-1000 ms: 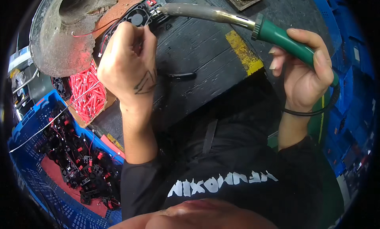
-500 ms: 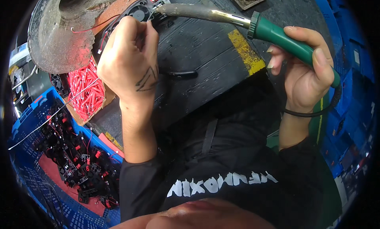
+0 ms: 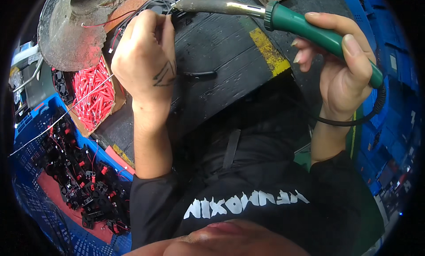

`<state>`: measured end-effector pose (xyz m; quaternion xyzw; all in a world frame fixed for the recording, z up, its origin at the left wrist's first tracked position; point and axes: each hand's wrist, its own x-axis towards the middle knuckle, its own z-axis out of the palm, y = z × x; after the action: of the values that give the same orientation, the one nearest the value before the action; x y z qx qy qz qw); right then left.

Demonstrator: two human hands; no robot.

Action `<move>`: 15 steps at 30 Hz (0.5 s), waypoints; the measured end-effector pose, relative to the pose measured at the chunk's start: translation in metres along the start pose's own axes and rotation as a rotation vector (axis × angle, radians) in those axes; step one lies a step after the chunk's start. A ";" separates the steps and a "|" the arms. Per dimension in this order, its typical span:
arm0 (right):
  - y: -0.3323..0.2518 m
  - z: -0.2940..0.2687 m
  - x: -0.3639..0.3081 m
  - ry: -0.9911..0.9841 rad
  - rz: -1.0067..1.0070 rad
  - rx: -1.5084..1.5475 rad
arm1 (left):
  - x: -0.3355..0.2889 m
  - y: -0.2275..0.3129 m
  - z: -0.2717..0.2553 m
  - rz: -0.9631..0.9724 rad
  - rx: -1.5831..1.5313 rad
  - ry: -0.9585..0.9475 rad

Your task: Soldering wires and components onto small circuit boards and electronic parts at a manufacturing workbench.

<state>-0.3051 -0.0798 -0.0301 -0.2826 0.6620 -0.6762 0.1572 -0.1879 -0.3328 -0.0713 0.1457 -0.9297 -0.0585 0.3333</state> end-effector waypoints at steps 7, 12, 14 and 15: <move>-0.011 0.012 -0.002 0.041 0.011 -0.085 | -0.001 -0.006 -0.006 -0.102 -0.135 0.032; -0.014 0.015 -0.003 0.044 -0.019 -0.040 | -0.002 -0.013 -0.012 -0.135 -0.234 0.078; -0.016 0.014 -0.004 0.076 -0.028 -0.085 | -0.001 -0.011 -0.012 -0.136 -0.282 0.112; -0.018 0.014 -0.004 0.074 -0.028 -0.094 | -0.001 -0.009 -0.014 -0.140 -0.290 0.115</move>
<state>-0.2908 -0.0869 -0.0137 -0.2735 0.6946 -0.6563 0.1096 -0.1763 -0.3412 -0.0631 0.1636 -0.8784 -0.2068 0.3987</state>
